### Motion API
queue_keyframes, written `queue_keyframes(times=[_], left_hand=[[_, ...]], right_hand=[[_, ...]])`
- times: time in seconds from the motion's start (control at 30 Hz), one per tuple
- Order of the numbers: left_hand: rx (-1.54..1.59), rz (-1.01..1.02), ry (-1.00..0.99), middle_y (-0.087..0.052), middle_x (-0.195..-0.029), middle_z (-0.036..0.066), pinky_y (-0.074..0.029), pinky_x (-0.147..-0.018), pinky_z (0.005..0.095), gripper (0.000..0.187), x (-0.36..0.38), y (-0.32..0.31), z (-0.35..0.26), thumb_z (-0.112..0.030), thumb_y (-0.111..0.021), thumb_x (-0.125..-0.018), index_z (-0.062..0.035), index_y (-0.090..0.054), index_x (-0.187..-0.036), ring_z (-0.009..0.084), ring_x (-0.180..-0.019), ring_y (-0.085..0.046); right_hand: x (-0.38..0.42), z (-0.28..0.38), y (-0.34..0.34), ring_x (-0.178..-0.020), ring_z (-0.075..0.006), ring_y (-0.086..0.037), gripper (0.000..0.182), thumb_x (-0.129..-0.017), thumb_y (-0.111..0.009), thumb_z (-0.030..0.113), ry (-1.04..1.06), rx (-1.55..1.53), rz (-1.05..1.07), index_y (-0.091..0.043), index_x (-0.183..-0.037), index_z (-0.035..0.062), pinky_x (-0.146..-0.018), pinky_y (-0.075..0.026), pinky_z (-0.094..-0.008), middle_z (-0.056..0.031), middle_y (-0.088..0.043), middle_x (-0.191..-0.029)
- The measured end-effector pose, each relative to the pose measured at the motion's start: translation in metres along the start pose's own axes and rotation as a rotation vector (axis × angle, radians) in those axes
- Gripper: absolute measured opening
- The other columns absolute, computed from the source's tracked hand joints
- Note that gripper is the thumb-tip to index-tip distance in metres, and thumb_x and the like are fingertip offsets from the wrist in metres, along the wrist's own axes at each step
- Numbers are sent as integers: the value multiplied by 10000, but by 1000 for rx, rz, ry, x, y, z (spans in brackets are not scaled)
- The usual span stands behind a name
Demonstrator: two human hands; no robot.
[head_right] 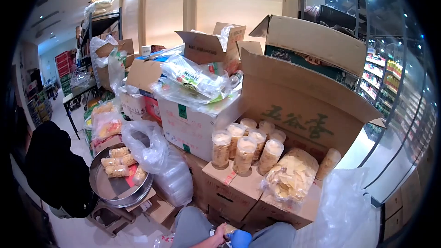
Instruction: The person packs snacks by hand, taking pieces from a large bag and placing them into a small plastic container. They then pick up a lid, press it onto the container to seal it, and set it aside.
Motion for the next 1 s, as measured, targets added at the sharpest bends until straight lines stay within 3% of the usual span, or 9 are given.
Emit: queue_keyframes(times=[0.23,0.33,0.37,0.53,0.73,0.83,1.0], left_hand=[[-34,14,21,-606,-890,104,-518,-620,429,360,27,-2,-8,-412,-506,-811,-96,-533,-981,259,-761,-615],[-29,-114,-29,-596,-955,125,-512,-676,460,392,11,10,-6,-407,-484,-823,-70,-511,-1021,286,-805,-613],[-11,-79,-17,-600,-967,133,-503,-703,463,398,41,-3,-11,-400,-466,-832,-61,-515,-1034,286,-831,-609],[-48,-67,-44,-610,-952,129,-491,-738,438,395,48,-5,-14,-395,-441,-846,-50,-536,-1013,280,-841,-605],[-28,123,-29,-608,-962,136,-479,-764,451,412,39,-14,-18,-407,-413,-851,-45,-543,-998,294,-852,-599],[85,194,-28,-585,-1025,164,-416,-876,488,440,52,-27,-17,-419,-398,-852,-37,-527,-1028,336,-953,-557],[98,150,-12,-562,-1082,175,-403,-892,505,468,56,-29,-15,-422,-381,-862,-31,-497,-1090,354,-982,-542]], right_hand=[[3,2,-5,-571,-308,-615,302,-644,-616,372,-15,-51,8,-683,-663,78,-539,-478,-395,-160,-613,-634],[1,2,-10,-575,-305,-619,295,-658,-612,361,11,11,35,-683,-670,75,-537,-480,-396,-155,-618,-641],[1,1,-15,-581,-304,-622,302,-674,-610,372,-4,30,59,-685,-677,80,-534,-481,-395,-149,-624,-650],[4,7,-6,-574,-305,-617,346,-680,-611,419,41,14,33,-684,-682,81,-542,-475,-394,-145,-627,-661],[7,9,0,-565,-300,-599,349,-697,-607,418,88,-75,-50,-672,-662,77,-571,-438,-399,-139,-621,-647],[11,12,15,-581,-299,-596,330,-708,-604,400,114,-119,-63,-669,-659,80,-593,-425,-398,-139,-621,-653],[16,16,30,-606,-291,-601,303,-723,-588,370,155,-113,-47,-665,-663,83,-609,-417,-393,-136,-626,-683]])
Point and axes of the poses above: each hand's wrist, its own x-axis away from the middle knuckle, its own y-axis out of the back of the hand, z = x × y, the point moved 4 cm from there along -x, towards the middle knuckle
